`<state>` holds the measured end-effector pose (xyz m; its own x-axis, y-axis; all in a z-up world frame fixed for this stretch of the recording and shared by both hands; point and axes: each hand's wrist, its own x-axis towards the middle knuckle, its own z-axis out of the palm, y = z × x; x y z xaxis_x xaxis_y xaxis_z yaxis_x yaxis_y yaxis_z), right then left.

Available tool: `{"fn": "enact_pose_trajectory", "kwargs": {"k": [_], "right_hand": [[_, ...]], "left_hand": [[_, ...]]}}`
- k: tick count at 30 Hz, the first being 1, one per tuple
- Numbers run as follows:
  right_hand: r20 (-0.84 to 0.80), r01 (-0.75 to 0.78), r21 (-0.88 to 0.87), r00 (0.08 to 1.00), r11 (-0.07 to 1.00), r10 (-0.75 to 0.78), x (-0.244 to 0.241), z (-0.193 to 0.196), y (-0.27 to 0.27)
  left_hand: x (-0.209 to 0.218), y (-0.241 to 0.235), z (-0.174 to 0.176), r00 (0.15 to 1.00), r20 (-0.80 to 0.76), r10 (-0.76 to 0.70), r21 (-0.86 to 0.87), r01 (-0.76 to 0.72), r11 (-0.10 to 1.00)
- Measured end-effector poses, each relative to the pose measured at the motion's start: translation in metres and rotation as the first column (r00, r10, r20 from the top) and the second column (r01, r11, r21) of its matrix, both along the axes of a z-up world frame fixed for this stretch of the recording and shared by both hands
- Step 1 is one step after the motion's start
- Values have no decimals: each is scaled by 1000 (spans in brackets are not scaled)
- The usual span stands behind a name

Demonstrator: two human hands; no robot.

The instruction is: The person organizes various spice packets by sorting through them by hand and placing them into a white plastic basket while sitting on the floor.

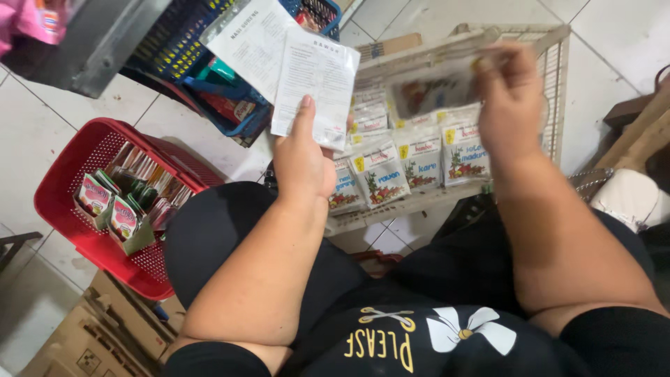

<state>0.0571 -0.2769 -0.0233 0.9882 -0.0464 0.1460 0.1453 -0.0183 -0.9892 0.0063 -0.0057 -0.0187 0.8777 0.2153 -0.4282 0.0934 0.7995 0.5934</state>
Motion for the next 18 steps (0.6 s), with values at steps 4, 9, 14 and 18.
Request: {"fn": "enact_pose_trajectory", "kwargs": {"k": [4, 9, 14, 18], "right_hand": [[99, -108, -439, 981, 892, 167, 8, -32, 33], [97, -187, -822, 885, 538, 456, 33, -57, 74], [-88, -270, -928, 827, 256, 555, 55, -73, 125], [-424, -421, 78, 806, 904, 413, 52, -80, 139]], "left_hand": [[4, 0, 9, 1000, -1, 21, -28, -21, 999], [5, 3, 9, 999, 47, 2, -79, 1, 997], [9, 10, 11, 996, 81, 22, -86, -15, 996], [11, 11, 14, 995, 100, 19, -89, -10, 996]]}}
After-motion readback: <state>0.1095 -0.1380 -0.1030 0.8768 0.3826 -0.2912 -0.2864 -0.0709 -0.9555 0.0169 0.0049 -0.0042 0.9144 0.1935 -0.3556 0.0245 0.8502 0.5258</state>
